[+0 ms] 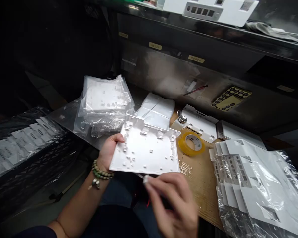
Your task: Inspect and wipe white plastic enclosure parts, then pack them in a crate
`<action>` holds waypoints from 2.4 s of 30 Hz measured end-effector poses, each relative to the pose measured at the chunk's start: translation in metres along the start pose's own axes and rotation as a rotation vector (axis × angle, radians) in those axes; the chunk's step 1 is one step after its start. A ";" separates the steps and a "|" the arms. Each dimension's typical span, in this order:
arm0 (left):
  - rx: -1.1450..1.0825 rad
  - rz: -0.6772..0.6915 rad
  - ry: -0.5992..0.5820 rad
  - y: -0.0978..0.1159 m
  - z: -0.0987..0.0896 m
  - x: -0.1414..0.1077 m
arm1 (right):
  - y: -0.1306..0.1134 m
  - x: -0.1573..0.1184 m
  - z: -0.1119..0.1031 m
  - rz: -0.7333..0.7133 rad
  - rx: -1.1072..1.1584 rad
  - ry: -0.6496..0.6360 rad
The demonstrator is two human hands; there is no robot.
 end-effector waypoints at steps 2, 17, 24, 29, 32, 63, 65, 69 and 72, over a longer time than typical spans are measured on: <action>0.031 0.023 0.020 0.013 -0.007 -0.006 | 0.024 -0.011 -0.030 0.163 -0.068 0.233; 0.097 0.038 -0.073 0.025 -0.032 -0.022 | 0.049 -0.038 -0.041 0.100 -0.244 0.206; 0.071 0.039 -0.050 0.026 -0.039 -0.027 | 0.051 -0.037 -0.042 0.080 -0.248 0.182; 0.044 0.015 -0.099 0.026 -0.042 -0.026 | 0.057 -0.041 -0.043 0.054 -0.237 0.148; 0.042 -0.016 -0.140 0.024 -0.044 -0.028 | 0.067 -0.039 -0.054 0.095 -0.256 0.184; 0.249 0.085 0.091 -0.064 0.003 -0.008 | 0.020 0.038 -0.024 -0.041 -0.078 0.473; 0.238 0.103 0.068 -0.075 0.010 -0.006 | 0.006 0.046 -0.013 -0.079 -0.080 0.436; 0.242 0.122 0.008 -0.085 0.016 -0.004 | -0.003 0.052 -0.006 -0.124 -0.124 0.408; 0.245 0.121 -0.008 -0.086 0.017 -0.003 | -0.001 0.052 -0.007 -0.117 -0.148 0.427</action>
Point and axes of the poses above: each hand's wrist, its own x-axis towards the middle knuckle, its own z-axis out of the palm, y = z × x, the point moved 4 cm from there along x, towards the middle knuckle, and after that the axes turned 2 degrees about y, right-handed, at the moved point
